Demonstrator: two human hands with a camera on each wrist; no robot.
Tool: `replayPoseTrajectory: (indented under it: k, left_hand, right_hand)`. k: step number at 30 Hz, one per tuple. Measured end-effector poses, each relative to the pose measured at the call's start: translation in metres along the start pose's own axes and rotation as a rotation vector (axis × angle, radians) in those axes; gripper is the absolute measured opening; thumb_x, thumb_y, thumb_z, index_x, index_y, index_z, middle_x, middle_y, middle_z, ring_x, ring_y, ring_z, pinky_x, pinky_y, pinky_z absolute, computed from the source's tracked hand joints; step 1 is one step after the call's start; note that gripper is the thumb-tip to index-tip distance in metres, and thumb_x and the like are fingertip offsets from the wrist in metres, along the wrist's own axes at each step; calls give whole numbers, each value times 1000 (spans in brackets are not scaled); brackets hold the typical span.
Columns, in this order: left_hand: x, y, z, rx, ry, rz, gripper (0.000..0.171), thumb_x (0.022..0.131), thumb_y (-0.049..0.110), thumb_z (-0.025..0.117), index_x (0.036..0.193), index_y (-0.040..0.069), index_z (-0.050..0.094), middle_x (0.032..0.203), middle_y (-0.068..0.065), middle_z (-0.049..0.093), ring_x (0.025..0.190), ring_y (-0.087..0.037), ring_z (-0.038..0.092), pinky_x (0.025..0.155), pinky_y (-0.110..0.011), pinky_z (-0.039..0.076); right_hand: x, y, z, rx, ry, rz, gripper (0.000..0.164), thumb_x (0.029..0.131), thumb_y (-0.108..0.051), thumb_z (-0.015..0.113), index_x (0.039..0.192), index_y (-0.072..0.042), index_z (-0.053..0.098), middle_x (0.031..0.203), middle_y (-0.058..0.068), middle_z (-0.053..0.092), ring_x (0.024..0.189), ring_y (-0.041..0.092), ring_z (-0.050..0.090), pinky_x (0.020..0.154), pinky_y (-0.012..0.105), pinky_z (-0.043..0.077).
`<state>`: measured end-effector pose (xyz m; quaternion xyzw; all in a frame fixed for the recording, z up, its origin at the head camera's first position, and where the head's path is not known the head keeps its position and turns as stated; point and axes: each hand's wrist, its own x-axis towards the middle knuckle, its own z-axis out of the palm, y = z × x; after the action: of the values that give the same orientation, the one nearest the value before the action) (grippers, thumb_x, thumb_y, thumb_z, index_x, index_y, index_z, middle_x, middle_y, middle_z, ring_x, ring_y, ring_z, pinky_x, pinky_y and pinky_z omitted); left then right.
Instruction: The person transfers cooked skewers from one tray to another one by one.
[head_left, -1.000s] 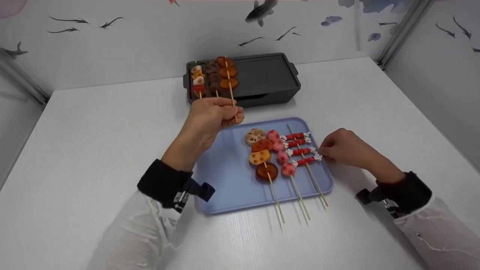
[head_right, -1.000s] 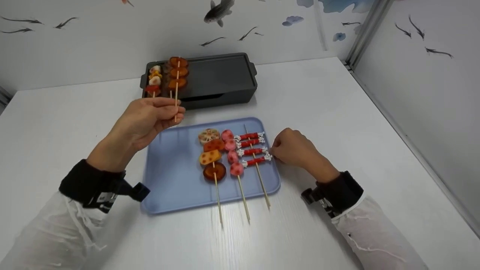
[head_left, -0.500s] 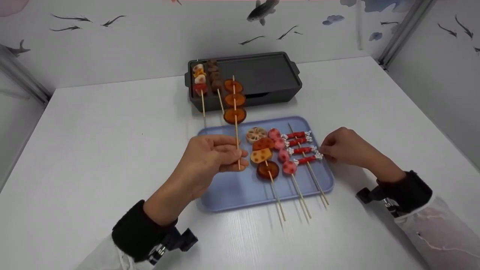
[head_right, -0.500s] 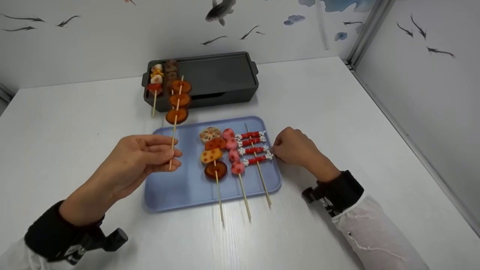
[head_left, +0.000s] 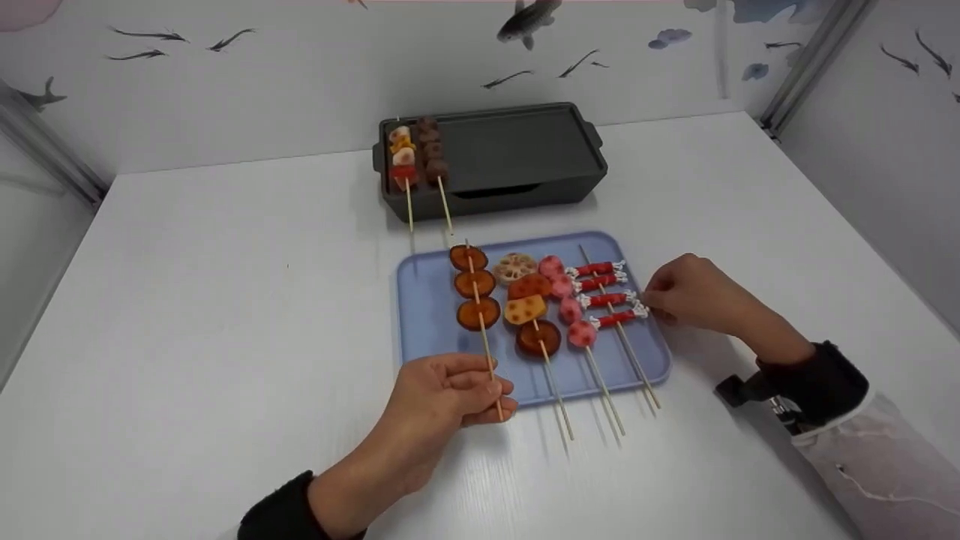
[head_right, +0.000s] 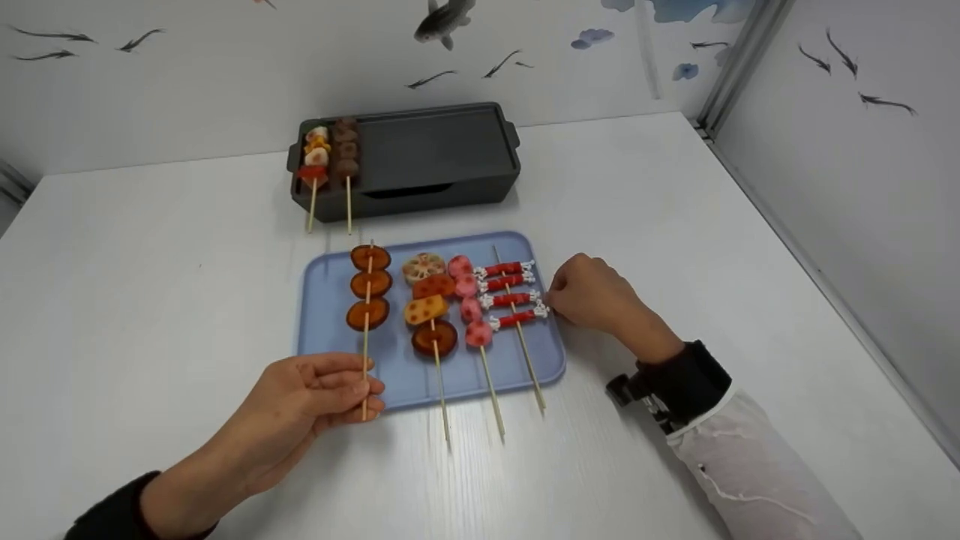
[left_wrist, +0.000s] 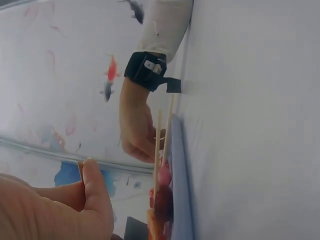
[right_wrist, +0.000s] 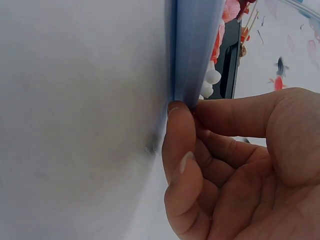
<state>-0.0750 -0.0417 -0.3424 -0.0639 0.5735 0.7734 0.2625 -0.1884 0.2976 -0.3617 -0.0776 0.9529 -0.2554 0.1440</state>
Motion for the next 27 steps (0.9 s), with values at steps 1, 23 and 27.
replayPoseTrajectory:
  k: [1,23,27]
  left_hand:
    - [0,-3,1,-3,0,-2,39,89,-3,62,124,-14,49,99,-23,68,84,-24,70,78,-33,56]
    - [6,-32,2,-3,7,-37,44,87,-4,63,127,-14,48,100,-24,68,77,-21,70,74,-32,57]
    - [5,-35,3,18,22,-70,37,87,1,65,120,-12,55,95,-21,69,74,-19,69,72,-32,57]
  right_hand:
    - [0,0,0,-2,1,0,19,90,-16,59,81,-3,70,63,5,59,58,18,52,52,31,44]
    - [0,0,0,-13,9,-13,19,90,-16,58,82,-3,71,65,4,61,60,18,53,54,31,45]
    - [-1,0,0,-12,15,-16,19,90,-15,59,83,-3,71,65,5,61,60,18,53,53,30,45]
